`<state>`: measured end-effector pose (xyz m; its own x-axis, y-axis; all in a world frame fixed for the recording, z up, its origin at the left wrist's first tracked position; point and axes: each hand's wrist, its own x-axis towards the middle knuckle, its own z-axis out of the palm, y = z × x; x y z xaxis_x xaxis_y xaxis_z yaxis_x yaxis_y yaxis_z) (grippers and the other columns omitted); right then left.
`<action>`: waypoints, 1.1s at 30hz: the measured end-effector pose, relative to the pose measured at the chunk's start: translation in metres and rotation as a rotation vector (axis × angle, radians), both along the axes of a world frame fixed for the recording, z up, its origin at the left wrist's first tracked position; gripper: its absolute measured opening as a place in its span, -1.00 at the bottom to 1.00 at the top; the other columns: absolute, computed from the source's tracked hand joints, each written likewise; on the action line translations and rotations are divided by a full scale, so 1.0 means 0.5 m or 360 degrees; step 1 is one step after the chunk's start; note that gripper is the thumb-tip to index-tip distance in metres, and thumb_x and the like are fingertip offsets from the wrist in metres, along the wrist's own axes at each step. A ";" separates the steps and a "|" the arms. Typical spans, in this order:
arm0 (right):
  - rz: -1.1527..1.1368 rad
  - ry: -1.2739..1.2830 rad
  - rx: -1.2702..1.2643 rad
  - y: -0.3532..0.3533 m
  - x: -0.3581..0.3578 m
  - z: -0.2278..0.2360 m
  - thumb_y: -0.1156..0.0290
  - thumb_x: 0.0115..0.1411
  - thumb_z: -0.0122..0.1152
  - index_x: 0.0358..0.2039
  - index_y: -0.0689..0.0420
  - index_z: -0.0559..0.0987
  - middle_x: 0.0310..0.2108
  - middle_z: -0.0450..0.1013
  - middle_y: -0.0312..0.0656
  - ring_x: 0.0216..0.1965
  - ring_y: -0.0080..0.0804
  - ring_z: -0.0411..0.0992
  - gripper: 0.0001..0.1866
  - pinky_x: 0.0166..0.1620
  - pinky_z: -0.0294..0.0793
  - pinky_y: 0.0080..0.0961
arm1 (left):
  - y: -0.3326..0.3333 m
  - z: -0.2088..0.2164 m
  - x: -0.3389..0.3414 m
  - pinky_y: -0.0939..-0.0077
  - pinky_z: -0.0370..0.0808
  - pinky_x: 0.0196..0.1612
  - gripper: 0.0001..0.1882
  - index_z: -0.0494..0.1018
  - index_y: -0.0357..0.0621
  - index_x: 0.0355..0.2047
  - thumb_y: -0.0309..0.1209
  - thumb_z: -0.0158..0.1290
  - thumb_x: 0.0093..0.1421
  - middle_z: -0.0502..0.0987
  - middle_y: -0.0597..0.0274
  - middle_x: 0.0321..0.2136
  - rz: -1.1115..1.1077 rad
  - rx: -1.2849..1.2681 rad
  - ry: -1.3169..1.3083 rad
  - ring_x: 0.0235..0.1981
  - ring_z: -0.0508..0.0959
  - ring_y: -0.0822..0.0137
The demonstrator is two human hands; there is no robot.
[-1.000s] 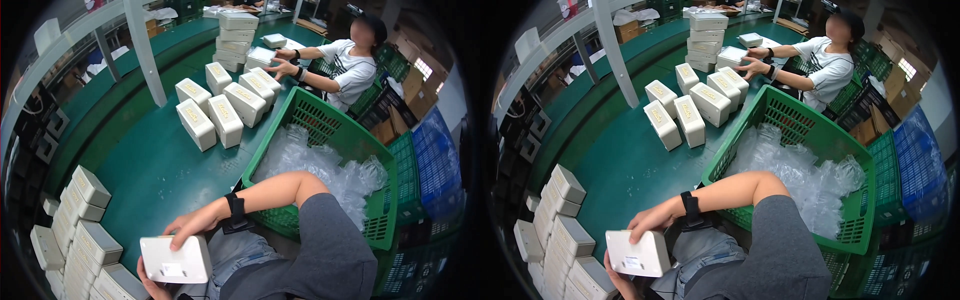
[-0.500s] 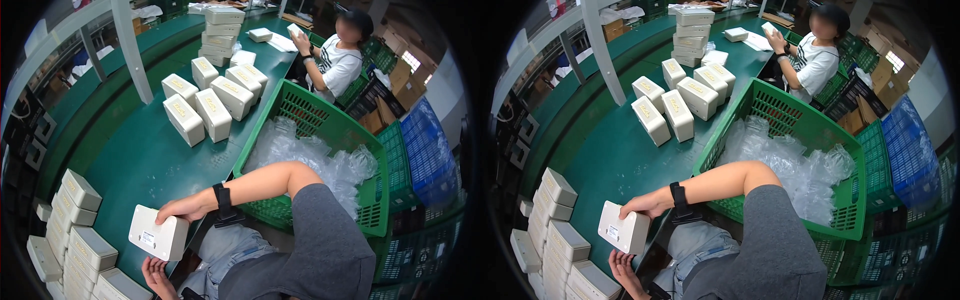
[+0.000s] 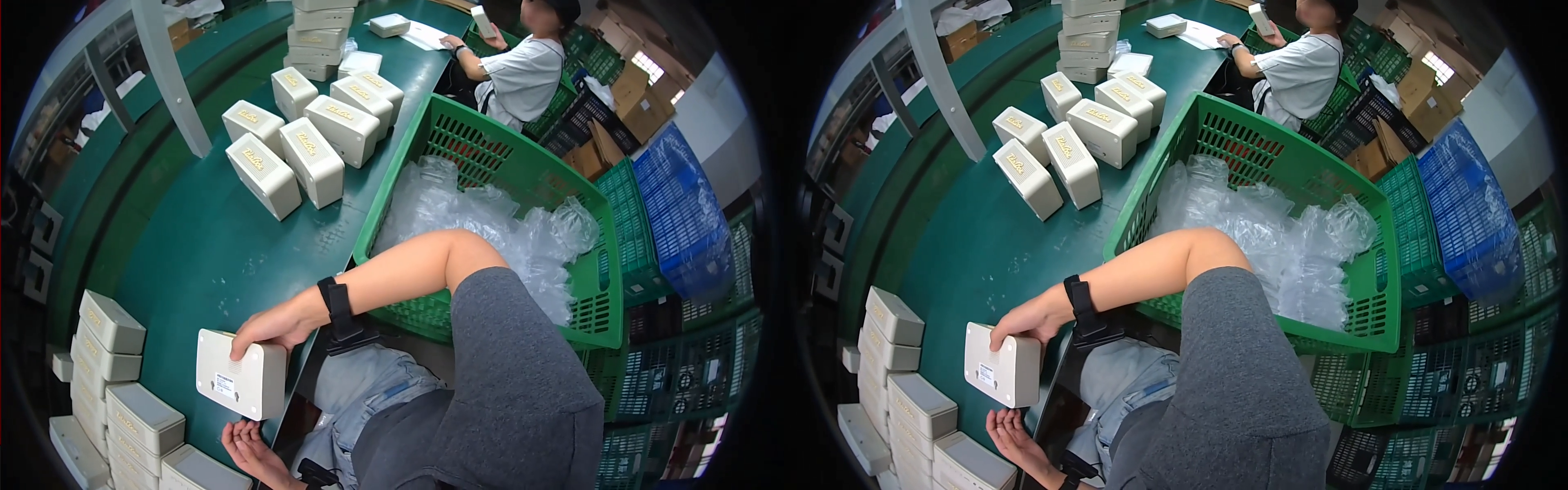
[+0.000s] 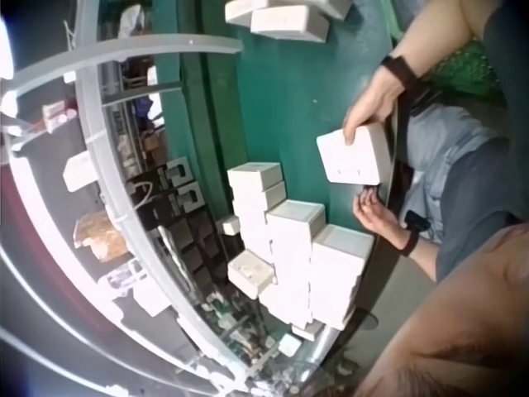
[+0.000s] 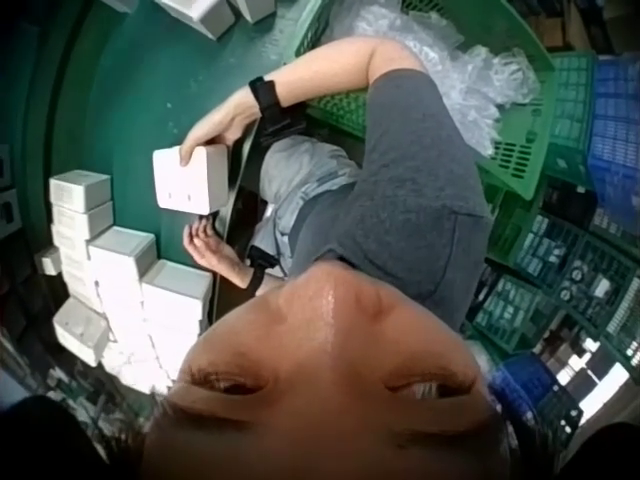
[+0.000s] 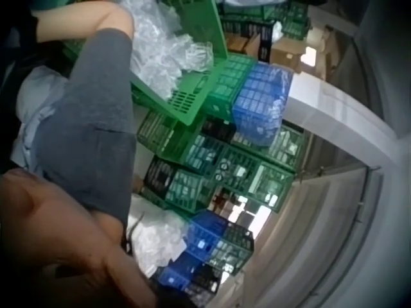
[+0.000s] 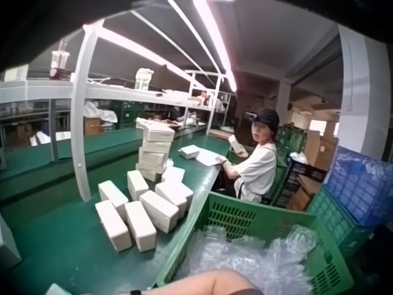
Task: The person picks up a speaker, turns it over to inspect it, and places it onto a stack before repeating the process with several more speakers. Finally, the person adjusts a strap on their wrist.
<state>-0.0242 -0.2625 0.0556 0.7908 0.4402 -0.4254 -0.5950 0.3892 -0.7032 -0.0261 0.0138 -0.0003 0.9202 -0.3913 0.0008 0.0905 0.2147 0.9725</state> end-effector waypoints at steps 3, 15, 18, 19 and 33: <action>-0.0002 0.0004 -0.0012 0.002 0.002 -0.006 0.19 0.05 0.16 0.03 0.27 0.30 -0.09 0.38 -0.08 -0.10 -0.38 0.40 -0.40 -0.18 0.49 -0.39 | -0.017 0.050 -0.038 0.46 0.37 -0.04 -0.59 0.23 -0.33 0.00 -0.24 -0.20 0.31 0.41 0.14 -0.24 0.0075 -0.0180 -0.0125 -0.20 0.43 0.29; 0.0000 0.0035 -0.0046 0.006 0.009 -0.008 0.19 0.04 0.17 0.11 0.26 0.19 -0.02 0.31 -0.06 -0.01 -0.35 0.34 -0.31 -0.10 0.46 -0.41 | -0.014 0.312 -0.026 0.11 0.31 -0.04 -0.67 0.44 -0.31 -0.29 -0.26 -0.17 0.24 0.41 0.00 -0.27 -0.1790 -0.1675 -0.0552 -0.19 0.41 0.14; -0.0015 0.0012 -0.0038 -0.005 0.011 -0.004 0.19 0.04 0.18 0.13 0.26 0.17 0.00 0.29 -0.05 0.01 -0.33 0.33 -0.29 -0.08 0.45 -0.40 | -0.041 0.323 -0.018 0.10 0.33 -0.08 -0.69 0.43 -0.29 -0.30 -0.28 -0.19 0.23 0.41 0.00 -0.30 -0.1889 -0.1582 -0.0723 -0.22 0.42 0.14; -0.0015 0.0020 -0.0043 -0.004 0.009 -0.005 0.19 0.04 0.17 0.13 0.26 0.17 0.00 0.28 -0.05 0.01 -0.33 0.32 -0.29 -0.07 0.44 -0.40 | -0.043 0.325 -0.018 0.10 0.33 -0.09 -0.69 0.43 -0.29 -0.31 -0.29 -0.20 0.23 0.41 0.00 -0.31 -0.1899 -0.1560 -0.0766 -0.24 0.42 0.13; -0.0044 -0.0063 0.0145 0.015 0.006 -0.003 0.27 0.13 0.12 0.10 0.29 0.23 0.04 0.31 -0.08 0.04 -0.38 0.32 -0.42 0.03 0.36 -0.39 | 0.046 0.393 -0.036 0.07 0.41 -0.28 -0.75 0.40 -0.23 -0.39 -0.40 -0.28 0.22 0.41 -0.01 -0.43 -0.1868 -0.1115 -0.1501 -0.38 0.44 0.09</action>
